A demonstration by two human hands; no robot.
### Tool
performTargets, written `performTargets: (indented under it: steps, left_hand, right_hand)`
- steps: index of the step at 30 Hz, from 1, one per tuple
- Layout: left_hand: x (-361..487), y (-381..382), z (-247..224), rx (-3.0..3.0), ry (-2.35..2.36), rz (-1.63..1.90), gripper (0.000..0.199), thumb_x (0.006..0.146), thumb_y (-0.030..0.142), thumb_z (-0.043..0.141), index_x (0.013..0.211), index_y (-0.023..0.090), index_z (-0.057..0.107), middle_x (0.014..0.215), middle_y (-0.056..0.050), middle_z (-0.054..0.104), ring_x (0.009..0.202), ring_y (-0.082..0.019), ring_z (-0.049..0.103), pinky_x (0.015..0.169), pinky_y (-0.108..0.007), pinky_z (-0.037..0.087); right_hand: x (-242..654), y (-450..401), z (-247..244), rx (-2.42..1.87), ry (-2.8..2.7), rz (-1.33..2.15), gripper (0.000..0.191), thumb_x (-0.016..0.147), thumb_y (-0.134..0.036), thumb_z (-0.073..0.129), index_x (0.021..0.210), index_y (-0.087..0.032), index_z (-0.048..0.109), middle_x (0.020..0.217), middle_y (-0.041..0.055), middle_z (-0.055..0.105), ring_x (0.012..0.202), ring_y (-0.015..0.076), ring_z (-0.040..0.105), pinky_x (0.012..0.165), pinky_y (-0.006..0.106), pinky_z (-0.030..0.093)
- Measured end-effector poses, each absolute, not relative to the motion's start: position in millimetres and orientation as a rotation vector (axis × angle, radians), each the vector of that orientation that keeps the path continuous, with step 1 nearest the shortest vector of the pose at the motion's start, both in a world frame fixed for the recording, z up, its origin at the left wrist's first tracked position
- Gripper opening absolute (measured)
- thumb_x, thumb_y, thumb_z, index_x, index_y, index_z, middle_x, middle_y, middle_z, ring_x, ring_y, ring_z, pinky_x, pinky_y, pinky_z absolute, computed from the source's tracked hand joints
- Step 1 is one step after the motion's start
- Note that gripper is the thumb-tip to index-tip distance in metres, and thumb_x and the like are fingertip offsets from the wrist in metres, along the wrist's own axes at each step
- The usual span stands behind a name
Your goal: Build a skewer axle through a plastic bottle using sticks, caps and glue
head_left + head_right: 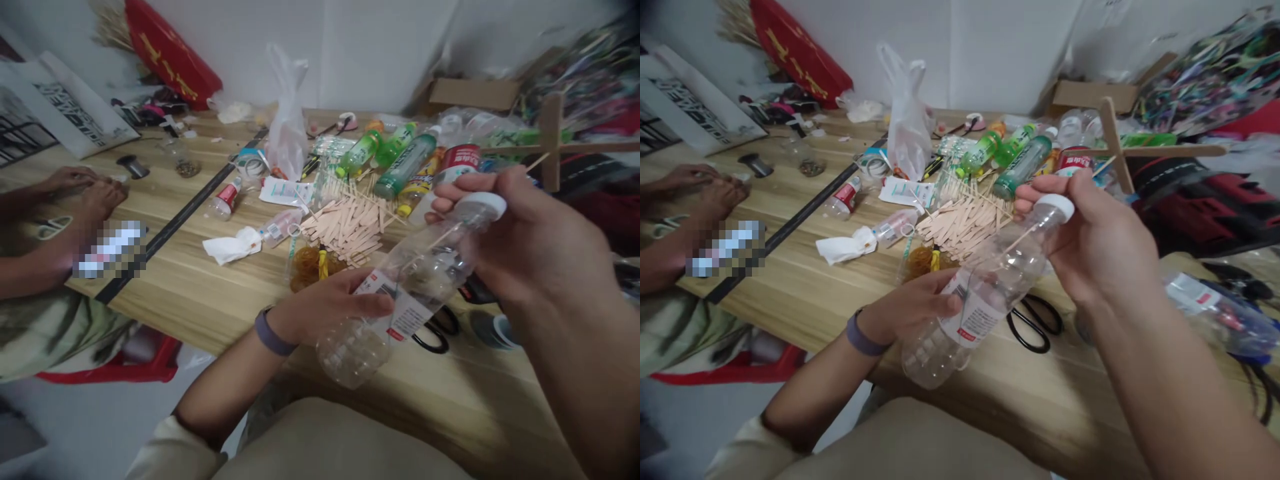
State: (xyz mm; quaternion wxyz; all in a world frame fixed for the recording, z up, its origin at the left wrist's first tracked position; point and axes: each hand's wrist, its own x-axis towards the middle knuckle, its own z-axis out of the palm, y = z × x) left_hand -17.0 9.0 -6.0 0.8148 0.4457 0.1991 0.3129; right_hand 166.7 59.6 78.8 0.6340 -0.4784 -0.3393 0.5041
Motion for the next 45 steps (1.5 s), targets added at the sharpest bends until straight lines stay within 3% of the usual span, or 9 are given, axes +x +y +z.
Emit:
performTargets:
  steps: [4, 11, 21, 26, 29, 32, 38, 45]
  left_hand:
    - [-18, 7, -7, 0.876, 0.418, 0.664, 0.056, 0.071, 0.053, 0.084, 0.116, 0.023, 0.069, 0.103, -0.004, 0.072, 0.099, -0.025, 0.068, 0.088, -0.035, 0.048]
    - [-15, 7, -3, 0.761, 0.416, 0.654, 0.064, 0.066, 0.049, 0.089, 0.119, 0.018, 0.071, 0.105, -0.008, 0.074, 0.092, -0.024, 0.069, 0.084, -0.033, 0.049]
    - [-14, 6, -4, 0.805, 0.413, 0.66, 0.058, 0.071, 0.052, 0.084, 0.117, 0.019, 0.071, 0.1, -0.003, 0.075, 0.094, -0.023, 0.071, 0.082, -0.03, 0.05]
    - [-11, 7, -3, 0.784, 0.418, 0.646, 0.036, 0.083, 0.032, 0.072, 0.116, 0.016, 0.07, 0.098, -0.004, 0.077, 0.09, -0.021, 0.072, 0.082, -0.03, 0.05]
    - [-11, 7, -3, 0.812, 0.437, 0.622, 0.036, 0.088, 0.026, 0.064, 0.122, 0.014, 0.067, 0.097, -0.004, 0.077, 0.096, -0.023, 0.072, 0.083, -0.031, 0.048]
    - [-11, 7, -3, 0.852, 0.454, 0.614, 0.044, 0.086, 0.034, 0.067, 0.126, 0.015, 0.065, 0.102, -0.005, 0.076, 0.104, -0.027, 0.071, 0.083, -0.032, 0.048]
    - [-11, 8, -4, 0.841, 0.439, 0.6, 0.072, 0.064, 0.06, 0.084, 0.122, 0.02, 0.068, 0.103, -0.007, 0.076, 0.104, -0.031, 0.071, 0.075, -0.031, 0.052]
    - [-11, 9, -4, 0.847, 0.434, 0.621, 0.073, 0.065, 0.06, 0.085, 0.123, 0.018, 0.067, 0.1, -0.006, 0.074, 0.093, -0.024, 0.069, 0.08, -0.03, 0.048]
  right_hand:
    - [167, 60, 84, -1.128, -0.788, 1.141, 0.058, 0.105, -0.027, 0.037, 0.061, -0.017, 0.073, 0.072, 0.0063, 0.071, 0.064, 0.0122, 0.066, 0.067, 0.03, 0.051]
    - [176, 60, 80, -1.085, -0.866, 1.145, 0.061, 0.108, -0.028, 0.033, 0.066, -0.016, 0.076, 0.076, 0.0063, 0.074, 0.07, 0.0122, 0.069, 0.077, 0.034, 0.051]
    - [176, 63, 79, -1.098, -0.887, 1.14, 0.057, 0.107, -0.024, 0.035, 0.068, -0.016, 0.075, 0.076, 0.0036, 0.075, 0.072, 0.0121, 0.069, 0.073, 0.034, 0.051]
    - [179, 62, 80, -1.081, -0.905, 1.142, 0.061, 0.107, -0.022, 0.031, 0.065, -0.018, 0.074, 0.075, 0.0033, 0.074, 0.069, 0.0108, 0.069, 0.071, 0.033, 0.052]
    - [179, 61, 84, -1.076, -0.891, 1.147, 0.063, 0.108, -0.024, 0.029, 0.064, -0.017, 0.074, 0.073, 0.004, 0.074, 0.069, 0.0111, 0.069, 0.07, 0.033, 0.053]
    - [178, 61, 86, -1.127, -0.856, 1.123, 0.064, 0.108, -0.022, 0.03, 0.061, -0.017, 0.072, 0.069, 0.0025, 0.073, 0.068, 0.0116, 0.069, 0.069, 0.033, 0.053]
    - [177, 60, 83, -1.089, -0.855, 1.136, 0.061, 0.107, -0.025, 0.032, 0.062, -0.016, 0.073, 0.072, 0.0052, 0.071, 0.068, 0.0138, 0.068, 0.071, 0.035, 0.053]
    - [177, 60, 82, -1.082, -0.869, 1.143, 0.063, 0.108, -0.026, 0.03, 0.065, -0.016, 0.075, 0.074, 0.0068, 0.074, 0.067, 0.0133, 0.068, 0.077, 0.036, 0.054]
